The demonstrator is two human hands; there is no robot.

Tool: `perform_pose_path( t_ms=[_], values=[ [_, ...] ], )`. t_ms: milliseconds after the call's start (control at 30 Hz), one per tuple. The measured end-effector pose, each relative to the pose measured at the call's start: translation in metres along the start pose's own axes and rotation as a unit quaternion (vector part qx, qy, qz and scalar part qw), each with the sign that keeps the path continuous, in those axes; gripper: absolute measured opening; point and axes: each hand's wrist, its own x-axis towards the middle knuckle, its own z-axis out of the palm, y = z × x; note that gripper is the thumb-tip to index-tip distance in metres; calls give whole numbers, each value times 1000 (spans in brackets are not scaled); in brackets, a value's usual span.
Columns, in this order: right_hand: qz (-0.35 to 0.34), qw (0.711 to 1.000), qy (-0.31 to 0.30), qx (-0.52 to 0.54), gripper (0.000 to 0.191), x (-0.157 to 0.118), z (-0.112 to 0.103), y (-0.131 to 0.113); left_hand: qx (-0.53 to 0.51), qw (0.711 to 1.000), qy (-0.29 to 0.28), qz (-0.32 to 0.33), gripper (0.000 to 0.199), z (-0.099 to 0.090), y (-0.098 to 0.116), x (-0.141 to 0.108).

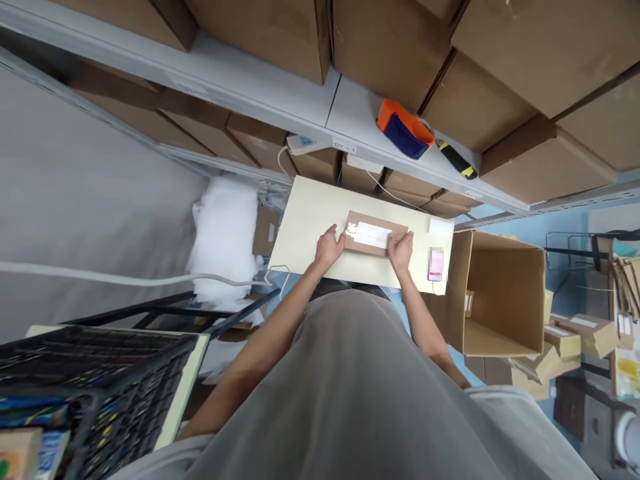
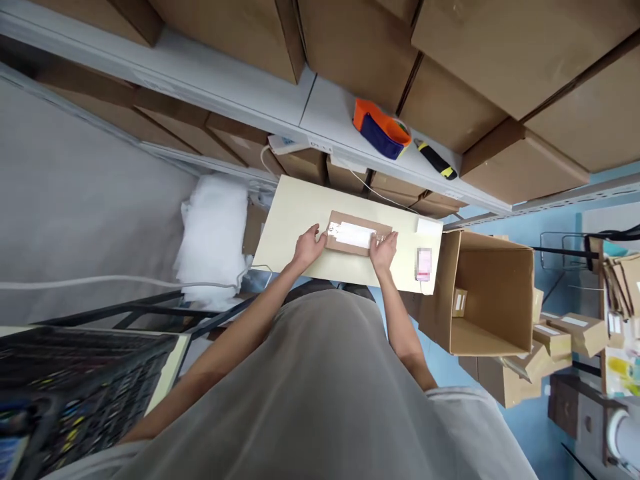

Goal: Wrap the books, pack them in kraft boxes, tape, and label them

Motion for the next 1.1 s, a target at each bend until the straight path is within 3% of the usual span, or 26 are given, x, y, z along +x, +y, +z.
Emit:
perform_pose_path(
  t_ms=[100,200,267,400,567,733,867,967,1100],
  values=[
    [77,996,-37,27,104,-5,22,-2,-33,999,14,-8,51,23,23,-3],
    [106,993,-46,27,112,0,25,-3,-36,997,54,-50,72,38,45,-4],
    [101,993,-45,36,104,1,24,4,-14,996,50,-75,83,40,50,-4],
    [51,993,-38,96,73,-2,25,27,5,999,19,-51,58,30,37,-1],
    [13,990,-26,141,76,-2,26,40,-27,1000,-2,-12,51,18,22,4],
    [63,980,17,187,68,-10,17,42,-86,994,73,0,50,12,19,1],
    [47,975,35,213,61,-16,5,42,-95,993,62,37,43,1,25,-2],
    [19,976,65,208,62,-18,-5,38,-101,988,83,83,41,-12,30,0],
    [9,977,79,196,59,-22,-5,33,-105,985,91,102,38,-28,24,4]
  ],
)
